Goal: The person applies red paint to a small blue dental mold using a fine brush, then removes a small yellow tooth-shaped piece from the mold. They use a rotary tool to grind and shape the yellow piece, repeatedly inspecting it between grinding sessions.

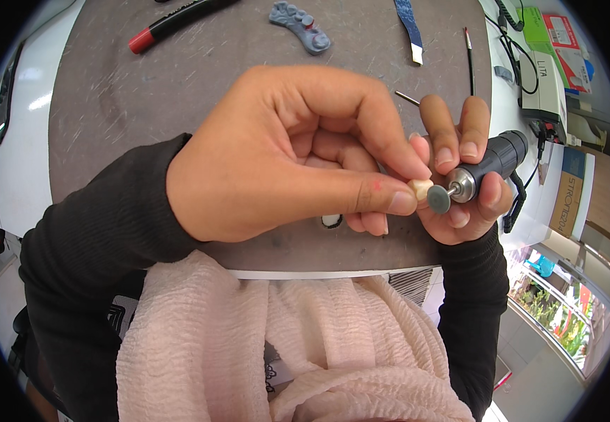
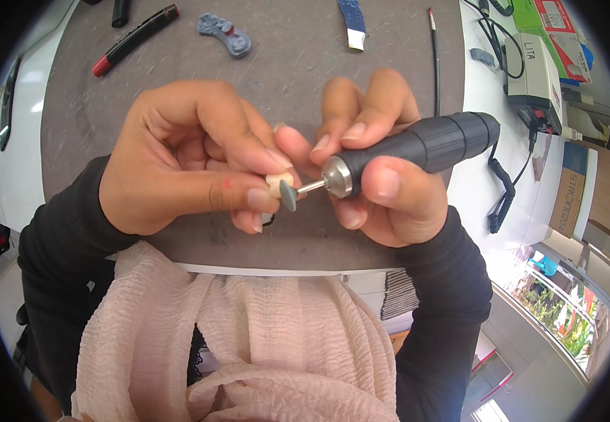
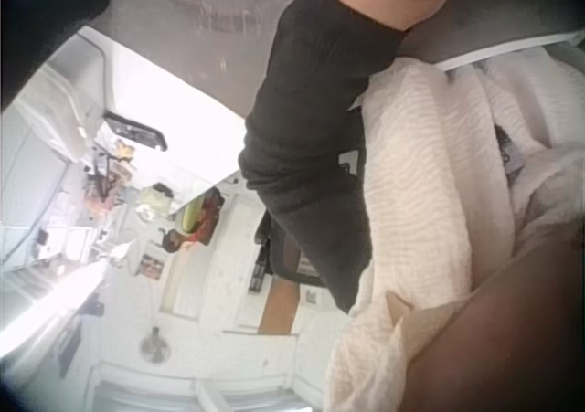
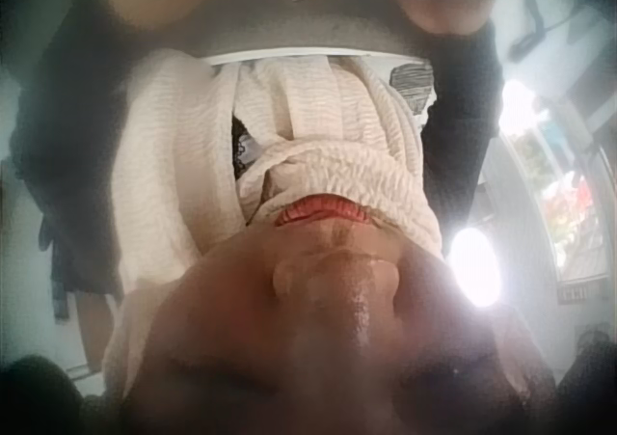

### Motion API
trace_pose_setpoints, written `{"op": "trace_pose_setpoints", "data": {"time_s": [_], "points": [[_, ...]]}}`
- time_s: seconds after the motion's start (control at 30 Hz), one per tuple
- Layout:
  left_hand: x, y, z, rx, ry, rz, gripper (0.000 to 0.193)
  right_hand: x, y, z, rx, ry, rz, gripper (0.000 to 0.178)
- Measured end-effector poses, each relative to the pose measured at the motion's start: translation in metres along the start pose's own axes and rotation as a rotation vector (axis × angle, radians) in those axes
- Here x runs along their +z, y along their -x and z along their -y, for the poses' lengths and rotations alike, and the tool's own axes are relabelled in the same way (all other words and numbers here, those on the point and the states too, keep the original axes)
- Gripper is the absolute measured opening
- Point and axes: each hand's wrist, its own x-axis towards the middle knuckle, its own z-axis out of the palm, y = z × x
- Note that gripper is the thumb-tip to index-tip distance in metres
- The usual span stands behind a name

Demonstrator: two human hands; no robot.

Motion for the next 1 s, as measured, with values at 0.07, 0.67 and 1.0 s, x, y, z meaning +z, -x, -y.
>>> {"op": "trace_pose_setpoints", "data": {"time_s": [0.07,0.67,1.0], "points": [[0.0,-0.0001,-0.0001,-0.002,-0.001,0.0,0.013,0.0009,-0.0003,-0.0006,-0.007,-0.003,-0.003,0.029],[0.0,-0.0006,-0.0007,0.006,0.02,0.004,0.013,0.0,0.0003,-0.0012,-0.007,-0.025,-0.001,0.03],[0.0001,-0.0007,-0.0004,0.002,0.021,0.004,0.014,0.0009,0.0004,0.0005,0.011,-0.019,0.004,0.029]]}}
